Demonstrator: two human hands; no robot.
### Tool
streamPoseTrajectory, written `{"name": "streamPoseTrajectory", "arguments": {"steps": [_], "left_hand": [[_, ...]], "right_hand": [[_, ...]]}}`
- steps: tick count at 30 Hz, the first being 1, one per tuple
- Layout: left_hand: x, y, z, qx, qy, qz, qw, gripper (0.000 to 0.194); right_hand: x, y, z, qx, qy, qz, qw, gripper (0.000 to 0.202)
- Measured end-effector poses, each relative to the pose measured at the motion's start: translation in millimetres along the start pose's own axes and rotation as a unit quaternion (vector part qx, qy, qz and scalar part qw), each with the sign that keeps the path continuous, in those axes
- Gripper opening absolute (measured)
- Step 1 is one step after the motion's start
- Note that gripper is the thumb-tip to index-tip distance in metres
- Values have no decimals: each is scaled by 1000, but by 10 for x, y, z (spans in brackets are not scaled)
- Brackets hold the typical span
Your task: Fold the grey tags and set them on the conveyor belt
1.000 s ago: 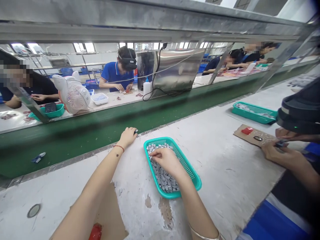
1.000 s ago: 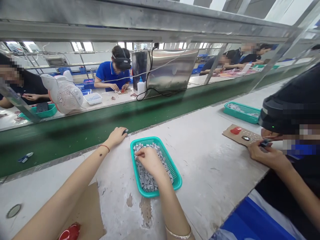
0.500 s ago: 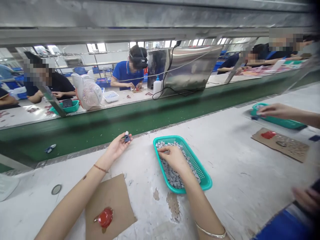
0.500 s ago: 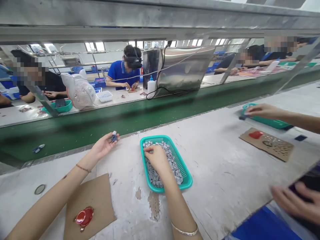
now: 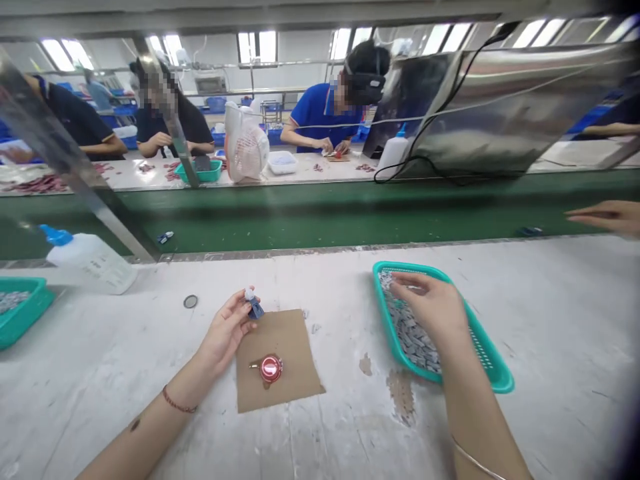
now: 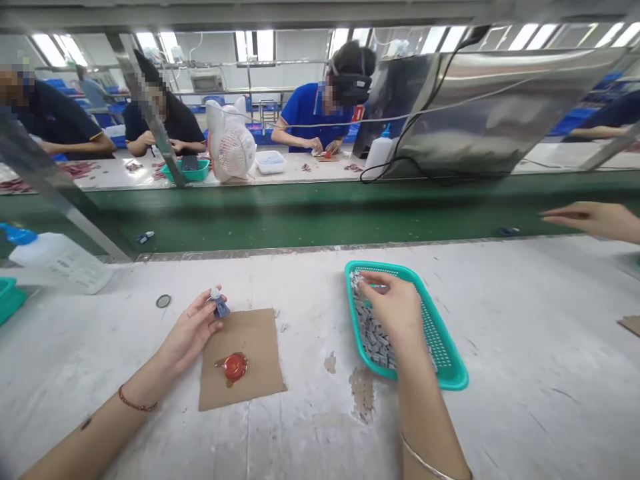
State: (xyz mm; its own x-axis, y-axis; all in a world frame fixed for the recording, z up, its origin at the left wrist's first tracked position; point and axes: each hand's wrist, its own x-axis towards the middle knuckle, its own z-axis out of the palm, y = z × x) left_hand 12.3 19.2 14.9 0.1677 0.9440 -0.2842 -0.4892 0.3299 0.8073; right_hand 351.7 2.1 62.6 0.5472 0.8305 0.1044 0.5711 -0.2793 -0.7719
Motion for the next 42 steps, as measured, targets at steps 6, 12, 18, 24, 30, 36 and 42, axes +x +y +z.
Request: {"name": "streamPoseTrajectory", "arguments": {"steps": [6,12,18,24,30,36,42], "left_hand": [[-64,-107,-155,43,-22,60,997,35],[-48,-142,-171,89,-9,104,991,32],[-51,-150,-174,81,-5,115,990,30],[-34,-154,-189,89,-13,124,988,30],[-37,-149,-191,95,-17,129,987,26],[-42,-152,-178,102,-32,138,985,25],[-69,-147,-163,115,-49,138,983,22]], "right_hand": [[-515,-499,320,60,-90,-206,973,17],[-1104,-722,731,56,-339,-315,885,21],[-1249,-713,839,38,-370,-380,847,23],[-1272,-701,898,41,-364,-420,831,23],[-1287,-741,871,28,-360,-433,826,24],[-1269,-716,877,29,-360,-435,825,24],[-1266,-744,858,62,-378,-395,835,22]]}}
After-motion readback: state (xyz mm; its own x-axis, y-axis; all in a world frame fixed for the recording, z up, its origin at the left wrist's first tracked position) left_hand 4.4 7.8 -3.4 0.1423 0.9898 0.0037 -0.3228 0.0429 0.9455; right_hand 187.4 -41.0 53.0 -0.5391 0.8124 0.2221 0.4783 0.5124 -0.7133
